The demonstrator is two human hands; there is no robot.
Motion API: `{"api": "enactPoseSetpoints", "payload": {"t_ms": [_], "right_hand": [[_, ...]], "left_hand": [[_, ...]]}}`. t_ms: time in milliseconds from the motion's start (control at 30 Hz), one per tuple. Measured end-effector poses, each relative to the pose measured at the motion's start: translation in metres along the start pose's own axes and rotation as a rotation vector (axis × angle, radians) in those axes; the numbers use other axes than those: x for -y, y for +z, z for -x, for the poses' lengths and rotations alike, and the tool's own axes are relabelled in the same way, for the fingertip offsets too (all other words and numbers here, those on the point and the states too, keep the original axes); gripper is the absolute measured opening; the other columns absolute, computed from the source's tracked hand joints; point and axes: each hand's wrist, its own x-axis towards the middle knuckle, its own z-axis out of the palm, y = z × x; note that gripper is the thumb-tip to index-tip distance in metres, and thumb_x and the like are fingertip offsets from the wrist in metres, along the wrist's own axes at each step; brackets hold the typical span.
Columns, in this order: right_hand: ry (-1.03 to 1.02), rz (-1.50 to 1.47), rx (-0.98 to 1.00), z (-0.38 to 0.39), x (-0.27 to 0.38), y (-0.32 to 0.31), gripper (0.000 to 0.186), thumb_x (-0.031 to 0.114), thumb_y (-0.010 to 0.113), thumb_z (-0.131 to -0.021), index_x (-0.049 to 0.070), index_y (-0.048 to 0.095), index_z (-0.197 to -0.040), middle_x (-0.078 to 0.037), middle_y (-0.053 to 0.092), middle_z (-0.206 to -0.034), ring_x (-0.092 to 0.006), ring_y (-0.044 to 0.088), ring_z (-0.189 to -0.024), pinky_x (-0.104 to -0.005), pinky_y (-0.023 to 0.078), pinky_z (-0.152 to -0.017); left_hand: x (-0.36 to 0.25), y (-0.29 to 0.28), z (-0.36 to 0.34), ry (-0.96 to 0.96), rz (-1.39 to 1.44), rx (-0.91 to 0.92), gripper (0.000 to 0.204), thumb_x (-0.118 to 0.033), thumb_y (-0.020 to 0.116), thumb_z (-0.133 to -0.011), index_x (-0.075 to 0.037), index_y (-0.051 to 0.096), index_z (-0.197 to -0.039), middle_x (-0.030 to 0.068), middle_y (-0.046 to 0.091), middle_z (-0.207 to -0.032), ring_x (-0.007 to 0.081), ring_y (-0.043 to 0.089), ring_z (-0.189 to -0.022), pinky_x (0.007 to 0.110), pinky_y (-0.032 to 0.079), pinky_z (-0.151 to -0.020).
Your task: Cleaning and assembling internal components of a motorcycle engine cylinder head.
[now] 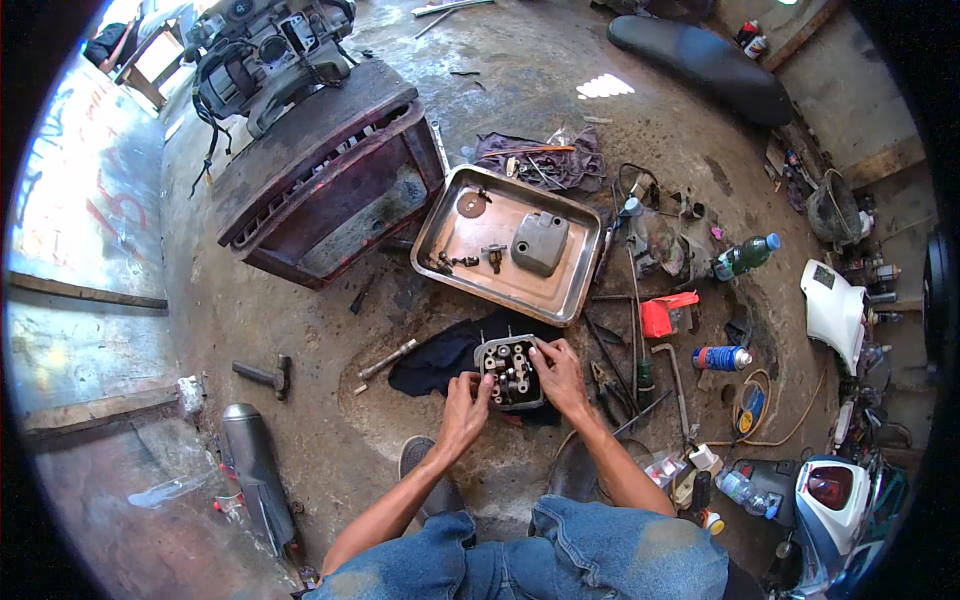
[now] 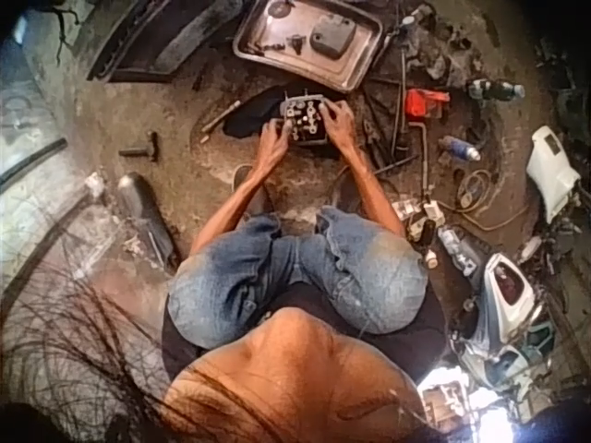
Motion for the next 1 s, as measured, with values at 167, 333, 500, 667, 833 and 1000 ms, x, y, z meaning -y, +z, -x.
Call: {"api": "enactPoseSetpoints", "payload": {"t_ms": [167, 333, 500, 667, 833, 1000], "right_hand": [[-0.063, -0.046, -0.086, -0.012, 0.016, -0.015, 0.03, 0.021, 0.068, -0.101, 0.006, 0.075, -0.127, -0.017, 0.068, -0.102, -0.0309, 0.069, -0.091, -0.0416, 0.055, -0.085], [-0.285, -0.062, -0.017, -0.075, 0.063, -0.004, 0.029, 0.016, 0.067, -0.1, 0.006, 0.074, -0.126, -0.017, 0.07, -0.108, -0.0311, 0.07, -0.096, -0.0422, 0.058, -0.087], [-0.745, 0.363, -0.04, -0.166, 0.061, 0.05, 0.024, 0.019, 0.07, -0.095, 0.005, 0.075, -0.114, -0.012, 0.07, -0.115, -0.0326, 0.064, -0.115, -0.0425, 0.054, -0.098], [-0.833, 0.579, 0.055, -0.199, 0.067, 0.074, 0.016, 0.016, 0.071, -0.088, 0.007, 0.074, -0.102, -0.012, 0.069, -0.109, -0.0311, 0.062, -0.112, -0.0427, 0.052, -0.095], [-0.727, 0.43, 0.061, -0.188, 0.068, 0.064, 0.017, 0.016, 0.07, -0.092, 0.006, 0.076, -0.105, -0.014, 0.071, -0.108, -0.0324, 0.064, -0.112, -0.0443, 0.053, -0.096], [-0.093, -0.471, 0.277, -0.118, 0.072, 0.019, 0.036, 0.028, 0.075, -0.099, 0.004, 0.075, -0.126, -0.006, 0.078, -0.106, -0.0145, 0.069, -0.092, -0.0318, 0.055, -0.085]], "left_hand": [[0.007, -0.028, -0.025, 0.098, -0.109, -0.021, 0.046, -0.04, 0.049, -0.112, 0.004, 0.062, -0.106, 0.0272, 0.06, -0.1, 0.0462, 0.059, -0.097, 0.051, 0.047, -0.088], [-0.004, -0.049, -0.057, 0.073, -0.103, -0.114, 0.041, -0.036, 0.052, -0.111, 0.004, 0.065, -0.111, 0.0262, 0.062, -0.103, 0.042, 0.063, -0.097, 0.048, 0.049, -0.087], [-0.04, -0.055, -0.06, -0.012, 0.047, -0.19, 0.036, -0.032, 0.058, -0.109, 0.004, 0.067, -0.109, 0.0186, 0.068, -0.089, 0.0256, 0.069, -0.072, 0.041, 0.053, -0.068], [-0.033, -0.057, -0.045, 0.08, -0.022, -0.306, 0.037, -0.033, 0.06, -0.108, 0.003, 0.068, -0.103, 0.0141, 0.072, -0.08, 0.018, 0.065, -0.069, 0.036, 0.052, -0.068], [-0.008, -0.067, -0.037, -0.003, 0.031, -0.274, 0.033, -0.029, 0.062, -0.107, 0.003, 0.067, -0.107, 0.0127, 0.075, -0.085, 0.0173, 0.071, -0.078, 0.033, 0.054, -0.071], [-0.029, -0.072, -0.042, 0.035, 0.263, -0.138, 0.031, -0.028, 0.062, -0.109, 0.0, 0.068, -0.121, 0.0077, 0.077, -0.094, 0.0112, 0.069, -0.08, 0.028, 0.056, -0.075]]}}
